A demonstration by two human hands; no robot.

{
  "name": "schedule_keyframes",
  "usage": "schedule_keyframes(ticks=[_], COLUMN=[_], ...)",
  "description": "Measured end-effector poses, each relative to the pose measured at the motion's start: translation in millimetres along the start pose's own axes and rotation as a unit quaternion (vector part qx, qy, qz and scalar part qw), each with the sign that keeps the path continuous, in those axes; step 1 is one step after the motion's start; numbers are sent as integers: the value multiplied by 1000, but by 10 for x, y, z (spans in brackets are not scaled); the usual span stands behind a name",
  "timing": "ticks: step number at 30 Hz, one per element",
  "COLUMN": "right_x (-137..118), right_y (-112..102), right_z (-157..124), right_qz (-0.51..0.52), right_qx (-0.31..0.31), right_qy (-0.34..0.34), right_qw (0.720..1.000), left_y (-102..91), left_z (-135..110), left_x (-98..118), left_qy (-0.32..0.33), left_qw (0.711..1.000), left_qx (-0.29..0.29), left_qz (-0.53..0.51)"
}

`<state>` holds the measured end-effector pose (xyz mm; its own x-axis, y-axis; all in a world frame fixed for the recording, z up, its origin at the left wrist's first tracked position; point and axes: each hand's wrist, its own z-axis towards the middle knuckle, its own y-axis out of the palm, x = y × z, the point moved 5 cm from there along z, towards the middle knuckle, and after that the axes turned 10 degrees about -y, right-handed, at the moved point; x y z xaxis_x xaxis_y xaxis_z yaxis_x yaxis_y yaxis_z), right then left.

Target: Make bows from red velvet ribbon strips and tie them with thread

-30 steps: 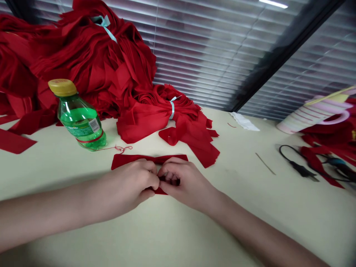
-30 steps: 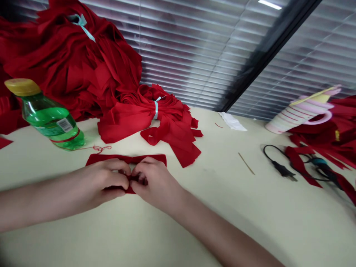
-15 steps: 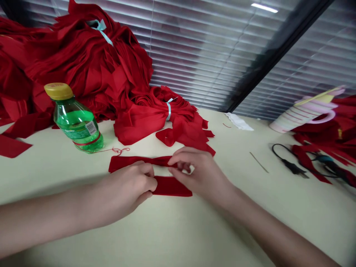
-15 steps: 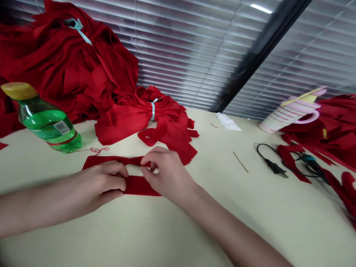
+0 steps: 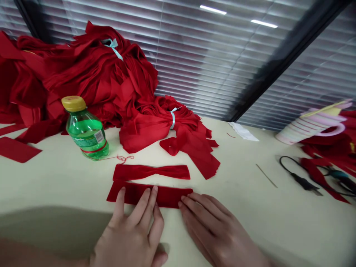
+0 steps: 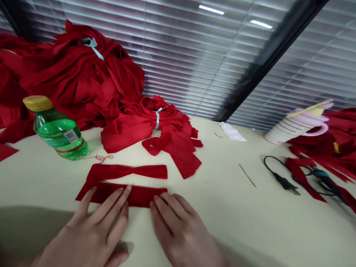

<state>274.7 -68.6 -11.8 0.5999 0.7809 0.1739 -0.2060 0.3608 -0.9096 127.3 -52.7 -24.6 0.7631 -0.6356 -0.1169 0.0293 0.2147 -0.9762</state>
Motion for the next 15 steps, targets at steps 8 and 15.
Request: schedule_keyframes(ticks=[8, 15], right_x=[105, 146], right_y=[-44, -47], right_z=[-19, 6], right_qz=[-14, -5], right_qx=[28, 15], right_qy=[68, 95], right_qw=[997, 995], left_y=[4, -44], left_z=[33, 150], left_x=[-58, -76], left_qy=[-6, -31], left_qw=[997, 994], left_qx=[-74, -86], left_qz=[-28, -53])
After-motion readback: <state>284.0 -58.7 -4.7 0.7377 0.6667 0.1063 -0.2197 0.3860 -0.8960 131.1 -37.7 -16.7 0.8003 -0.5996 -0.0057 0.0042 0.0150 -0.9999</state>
